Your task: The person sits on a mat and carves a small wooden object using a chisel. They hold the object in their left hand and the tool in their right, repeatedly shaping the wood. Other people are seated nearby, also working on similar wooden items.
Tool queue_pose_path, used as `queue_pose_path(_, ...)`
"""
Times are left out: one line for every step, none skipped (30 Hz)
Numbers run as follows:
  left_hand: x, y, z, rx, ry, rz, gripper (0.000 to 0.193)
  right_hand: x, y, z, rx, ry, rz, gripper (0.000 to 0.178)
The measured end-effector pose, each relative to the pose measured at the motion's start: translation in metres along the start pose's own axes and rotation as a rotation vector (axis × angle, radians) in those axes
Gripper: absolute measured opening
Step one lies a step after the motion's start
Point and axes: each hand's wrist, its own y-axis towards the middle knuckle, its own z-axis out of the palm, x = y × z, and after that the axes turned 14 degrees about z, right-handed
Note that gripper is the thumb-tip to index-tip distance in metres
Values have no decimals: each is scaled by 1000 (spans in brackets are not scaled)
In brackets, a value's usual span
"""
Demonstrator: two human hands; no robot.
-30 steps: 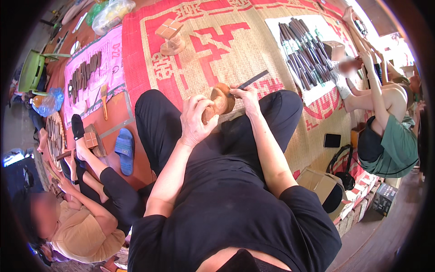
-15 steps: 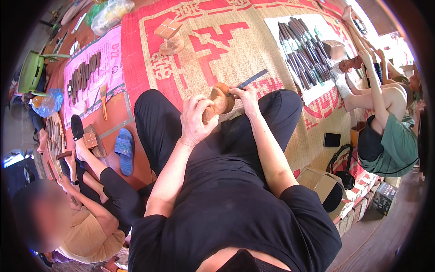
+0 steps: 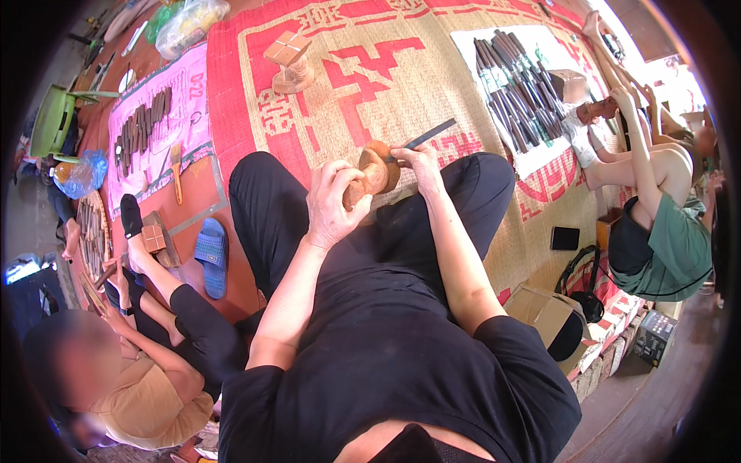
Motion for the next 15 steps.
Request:
queue_pose_path(-1, 2, 0, 2, 5, 7, 34, -1, 6, -3, -8, 19, -18, 12)
queue_pose_path(-1, 2, 0, 4, 9, 14, 34, -2, 9, -9, -56, 50, -20, 12)
queue_pose_path(-1, 0, 0, 4, 8, 14, 35, -3, 12, -16, -105, 81, -23, 12)
queue_pose_path(0, -2, 0, 2, 11, 16, 35, 1, 12, -17, -151, 112, -28, 11)
queue_pose_path(0, -2, -1, -1, 13, 17, 35, 5, 12, -17, -129, 89, 4, 13)
queue_pose_path(1, -2, -2, 3, 8, 4, 35, 6, 12, -14, -94, 90, 6, 14)
queue_pose_path(0, -1, -2, 7, -2, -11, 35, 6, 8, -7, -63, 89, 10, 14)
queue_pose_path(0, -1, -2, 11, -12, -27, 34, 7, 5, -1, -32, 88, 15, 15)
queue_pose_path(1, -1, 0, 10, -2, -12, 35, 6, -1, 4, -38, 56, 14, 14)
queue_pose_path(1, -1, 1, 11, 11, 6, 35, 5, 0, 3, -29, 26, 7, 14)
queue_pose_path(1, 0, 2, 13, 24, 23, 35, 2, 2, 0, -20, -5, 0, 14)
queue_pose_path(1, 0, 2, 20, 23, 26, 35, 0, 5, -2, -11, -35, -7, 15)
queue_pose_path(0, 0, 1, 29, 22, 30, 35, -1, 11, -6, -42, -18, -15, 14)
queue_pose_path(0, 0, 1, 38, 21, 33, 35, -2, 15, -11, -107, 10, -24, 14)
queue_pose_path(-1, -1, 1, 39, 18, 35, 35, -3, 19, -17, -172, 39, -33, 14)
